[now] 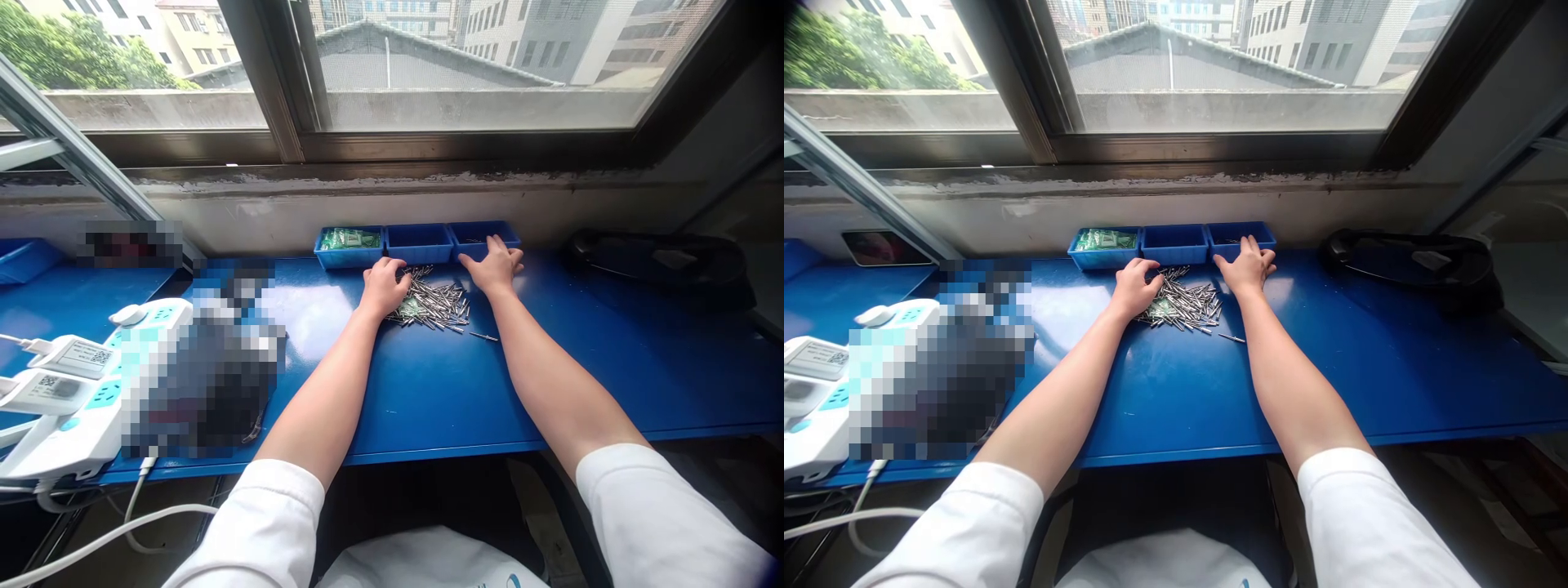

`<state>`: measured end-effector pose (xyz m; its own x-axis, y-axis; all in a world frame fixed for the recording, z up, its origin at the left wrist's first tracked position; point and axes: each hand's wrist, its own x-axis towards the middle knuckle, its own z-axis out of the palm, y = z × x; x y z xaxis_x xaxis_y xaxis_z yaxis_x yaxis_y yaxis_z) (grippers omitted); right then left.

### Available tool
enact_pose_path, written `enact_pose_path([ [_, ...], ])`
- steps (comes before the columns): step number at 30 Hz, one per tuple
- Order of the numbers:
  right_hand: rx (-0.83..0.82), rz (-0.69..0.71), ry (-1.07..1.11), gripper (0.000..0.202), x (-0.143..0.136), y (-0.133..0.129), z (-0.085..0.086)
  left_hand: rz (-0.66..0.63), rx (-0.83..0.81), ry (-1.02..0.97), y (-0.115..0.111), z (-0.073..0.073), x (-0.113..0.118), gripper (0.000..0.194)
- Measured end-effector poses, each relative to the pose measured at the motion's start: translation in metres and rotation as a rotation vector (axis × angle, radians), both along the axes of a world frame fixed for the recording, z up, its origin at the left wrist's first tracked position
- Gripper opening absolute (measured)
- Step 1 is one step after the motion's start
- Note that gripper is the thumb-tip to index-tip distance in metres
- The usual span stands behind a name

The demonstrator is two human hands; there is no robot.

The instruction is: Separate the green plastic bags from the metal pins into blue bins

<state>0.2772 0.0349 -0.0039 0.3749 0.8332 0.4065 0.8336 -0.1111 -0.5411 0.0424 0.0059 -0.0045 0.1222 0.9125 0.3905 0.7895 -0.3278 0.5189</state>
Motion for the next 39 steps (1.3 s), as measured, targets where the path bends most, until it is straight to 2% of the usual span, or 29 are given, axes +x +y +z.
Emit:
enact_pose_path([
  [2,-0.051,0.025,-0.022,0.081,-0.003,-0.001,-0.001,0.001,-0.011,0.0,0.0,0.0,0.0,0.028],
  [4,-0.032,0.04,-0.033,0.082,-0.008,-0.002,0.001,0.002,-0.016,0.001,0.001,-0.001,0.0,0.028],
  [7,0.1,0.11,-0.037,0.064,-0.017,-0.007,0.005,0.0,-0.015,0.004,0.002,-0.002,0.0,0.027],
  [9,0.162,0.263,-0.042,0.042,-0.024,-0.011,0.008,-0.008,-0.01,0.005,0.002,-0.003,0.0,0.025],
  [11,0.152,0.474,-0.049,0.026,-0.031,-0.015,0.008,-0.017,-0.009,0.01,0.002,-0.002,0.001,0.024],
  [13,0.095,0.646,-0.063,0.022,-0.039,-0.018,0.006,-0.023,-0.016,0.018,0.001,-0.002,0.001,0.024],
  [16,-0.006,0.753,-0.114,0.028,-0.048,-0.021,-0.001,-0.029,-0.025,0.028,0.001,-0.001,0.001,0.023],
  [20,-0.078,0.792,-0.099,0.022,-0.053,-0.022,-0.004,-0.048,-0.022,0.041,0.001,-0.002,0.0,0.024],
  [27,-0.115,0.799,0.024,0.011,-0.052,-0.025,0.004,-0.072,-0.016,0.071,0.002,-0.003,0.001,0.024],
  [35,-0.012,0.723,0.041,0.015,-0.051,-0.019,-0.004,-0.085,-0.001,0.041,-0.003,0.001,0.002,0.021],
  [39,0.048,0.715,0.104,0.018,-0.054,-0.022,0.001,-0.152,0.079,0.009,-0.005,0.0,0.002,0.022],
])
